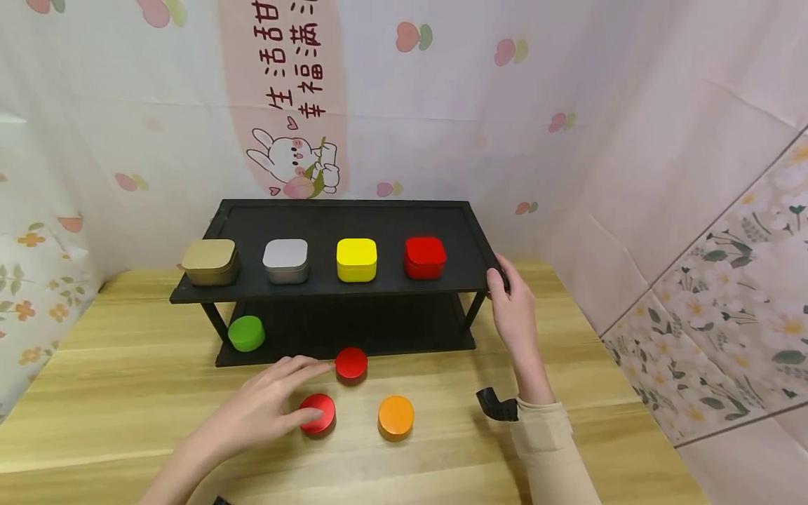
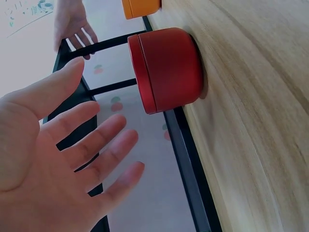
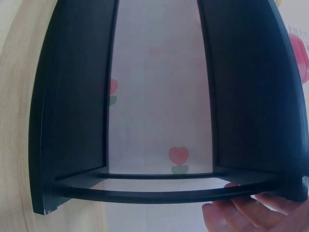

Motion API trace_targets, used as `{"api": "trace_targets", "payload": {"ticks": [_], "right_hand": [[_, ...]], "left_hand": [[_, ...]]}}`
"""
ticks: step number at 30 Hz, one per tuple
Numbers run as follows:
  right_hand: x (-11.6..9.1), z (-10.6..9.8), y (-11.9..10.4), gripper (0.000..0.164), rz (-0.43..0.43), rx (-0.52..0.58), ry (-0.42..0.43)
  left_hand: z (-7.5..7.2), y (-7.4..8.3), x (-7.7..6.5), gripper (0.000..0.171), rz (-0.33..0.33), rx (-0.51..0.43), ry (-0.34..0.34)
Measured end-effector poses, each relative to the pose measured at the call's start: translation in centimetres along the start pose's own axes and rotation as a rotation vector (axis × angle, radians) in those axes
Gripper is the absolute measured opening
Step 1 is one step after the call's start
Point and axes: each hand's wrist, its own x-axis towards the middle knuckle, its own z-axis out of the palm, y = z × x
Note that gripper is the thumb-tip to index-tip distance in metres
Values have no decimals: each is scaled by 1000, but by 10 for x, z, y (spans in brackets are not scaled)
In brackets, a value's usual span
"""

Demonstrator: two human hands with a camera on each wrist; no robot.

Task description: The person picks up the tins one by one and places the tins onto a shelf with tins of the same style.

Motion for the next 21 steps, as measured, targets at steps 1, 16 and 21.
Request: {"api": "trace_targets", "payload": {"ticks": [1, 16, 21], "right_hand": [[-1, 0, 1, 52, 3, 0, -2], [-6, -2, 0, 53, 14, -1, -4], [-4, 0, -1, 52, -3, -2, -4]], "left_hand": [[1, 0, 0, 56, 2, 2, -6], [10, -2, -1, 68, -13, -21, -107], [11, -4, -2, 67, 1, -2, -114]]}}
